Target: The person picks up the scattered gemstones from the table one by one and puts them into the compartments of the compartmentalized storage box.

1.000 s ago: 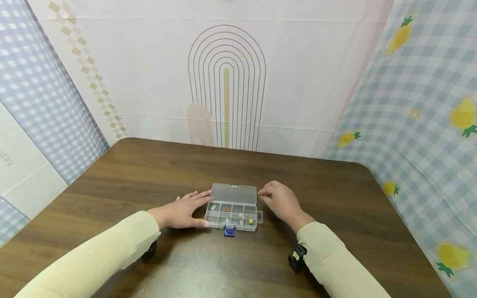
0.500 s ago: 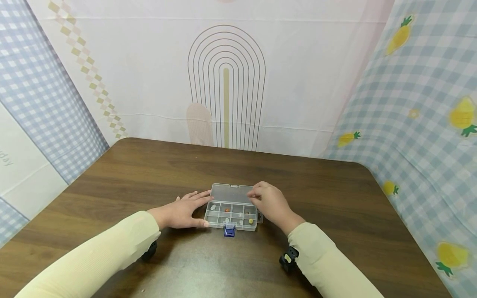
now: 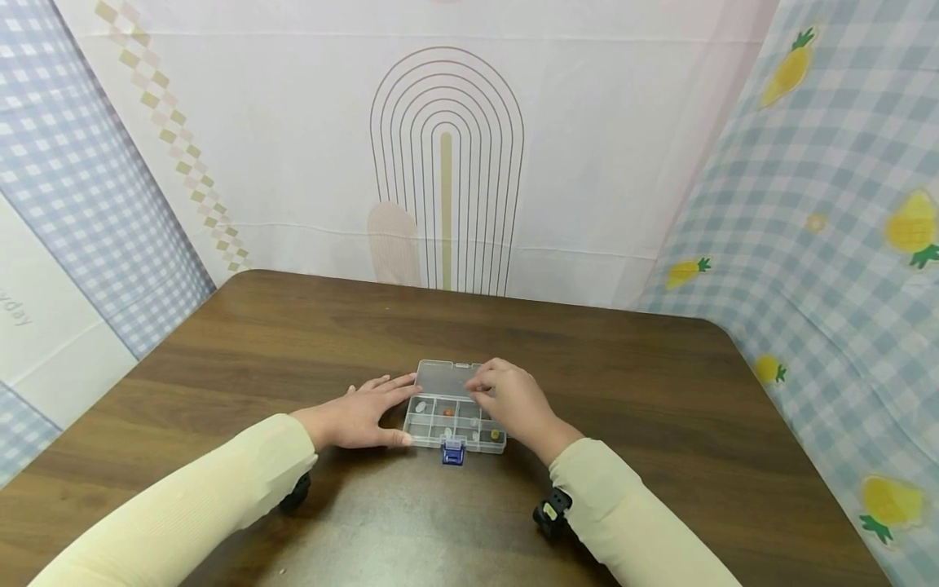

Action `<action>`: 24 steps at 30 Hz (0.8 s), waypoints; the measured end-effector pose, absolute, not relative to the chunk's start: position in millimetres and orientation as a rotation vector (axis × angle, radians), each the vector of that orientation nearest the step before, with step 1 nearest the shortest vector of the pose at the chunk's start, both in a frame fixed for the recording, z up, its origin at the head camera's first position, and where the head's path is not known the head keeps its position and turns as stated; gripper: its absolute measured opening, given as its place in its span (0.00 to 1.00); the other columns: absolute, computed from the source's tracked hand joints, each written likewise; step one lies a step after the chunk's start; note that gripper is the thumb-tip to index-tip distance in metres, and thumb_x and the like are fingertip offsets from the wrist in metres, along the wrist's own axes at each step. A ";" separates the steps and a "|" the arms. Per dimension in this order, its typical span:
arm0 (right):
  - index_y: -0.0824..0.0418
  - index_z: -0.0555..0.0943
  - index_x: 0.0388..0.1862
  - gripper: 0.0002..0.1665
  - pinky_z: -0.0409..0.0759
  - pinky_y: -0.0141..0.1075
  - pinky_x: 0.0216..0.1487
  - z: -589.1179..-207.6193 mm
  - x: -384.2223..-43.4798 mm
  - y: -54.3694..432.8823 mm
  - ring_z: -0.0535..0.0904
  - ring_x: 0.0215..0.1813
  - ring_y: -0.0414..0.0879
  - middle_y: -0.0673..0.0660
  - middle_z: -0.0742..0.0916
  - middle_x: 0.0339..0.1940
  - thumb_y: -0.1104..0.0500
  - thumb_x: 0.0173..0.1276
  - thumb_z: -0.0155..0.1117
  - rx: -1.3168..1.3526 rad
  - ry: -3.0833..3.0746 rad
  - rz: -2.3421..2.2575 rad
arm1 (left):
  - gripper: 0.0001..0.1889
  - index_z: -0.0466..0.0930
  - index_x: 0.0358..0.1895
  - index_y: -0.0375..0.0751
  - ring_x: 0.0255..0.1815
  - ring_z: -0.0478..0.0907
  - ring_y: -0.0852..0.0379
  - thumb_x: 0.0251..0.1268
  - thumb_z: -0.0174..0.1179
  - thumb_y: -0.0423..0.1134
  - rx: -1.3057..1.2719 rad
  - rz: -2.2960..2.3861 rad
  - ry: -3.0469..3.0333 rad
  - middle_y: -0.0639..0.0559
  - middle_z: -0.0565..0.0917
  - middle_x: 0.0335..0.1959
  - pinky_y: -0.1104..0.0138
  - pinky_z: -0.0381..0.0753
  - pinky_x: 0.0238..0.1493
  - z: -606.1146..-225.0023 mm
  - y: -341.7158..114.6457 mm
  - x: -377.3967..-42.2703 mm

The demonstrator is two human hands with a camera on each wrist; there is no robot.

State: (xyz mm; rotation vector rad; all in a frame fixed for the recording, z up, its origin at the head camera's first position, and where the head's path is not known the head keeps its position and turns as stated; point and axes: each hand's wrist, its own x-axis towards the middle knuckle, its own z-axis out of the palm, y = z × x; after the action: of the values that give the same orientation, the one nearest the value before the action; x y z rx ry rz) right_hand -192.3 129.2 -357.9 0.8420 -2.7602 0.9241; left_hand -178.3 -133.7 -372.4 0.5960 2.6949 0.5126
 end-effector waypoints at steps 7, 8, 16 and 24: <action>0.63 0.88 0.37 0.06 0.82 0.36 0.40 -356.8 -188.3 120.5 0.81 0.41 0.45 0.53 0.83 0.40 0.67 0.60 0.70 0.886 -2.728 0.934 | 0.43 0.56 0.76 0.61 0.78 0.44 0.40 0.57 0.58 0.69 0.589 0.506 2.703 0.62 0.48 0.78 0.31 0.44 0.66 -373.5 -133.3 -179.6; 0.63 0.89 0.37 0.06 0.81 0.35 0.39 -356.7 -187.7 119.4 0.81 0.40 0.45 0.52 0.83 0.40 0.67 0.60 0.70 0.896 -2.725 0.932 | 0.43 0.56 0.76 0.61 0.78 0.44 0.40 0.57 0.58 0.69 0.589 0.506 2.703 0.62 0.48 0.78 0.31 0.44 0.66 -373.4 -133.2 -179.7; 0.61 0.89 0.36 0.05 0.81 0.36 0.40 -357.8 -184.7 111.1 0.79 0.40 0.44 0.50 0.84 0.38 0.66 0.61 0.70 0.962 -2.716 0.911 | 0.43 0.56 0.76 0.60 0.77 0.45 0.40 0.57 0.58 0.69 0.590 0.500 2.703 0.62 0.49 0.78 0.31 0.46 0.65 -372.3 -133.1 -179.3; 0.60 0.89 0.34 0.04 0.79 0.30 0.35 -362.0 -182.9 102.8 0.78 0.36 0.40 0.49 0.83 0.35 0.67 0.59 0.71 1.004 -2.691 0.917 | 0.44 0.56 0.76 0.60 0.77 0.44 0.40 0.57 0.57 0.69 0.589 0.490 2.701 0.62 0.48 0.78 0.31 0.45 0.65 -372.6 -133.2 -179.5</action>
State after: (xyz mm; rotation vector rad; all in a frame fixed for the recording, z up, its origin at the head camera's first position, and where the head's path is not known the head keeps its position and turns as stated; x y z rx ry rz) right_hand -182.9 102.8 -362.0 1.0041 -2.6911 0.9168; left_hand -179.5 -133.2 -372.6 0.5890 2.7011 0.4901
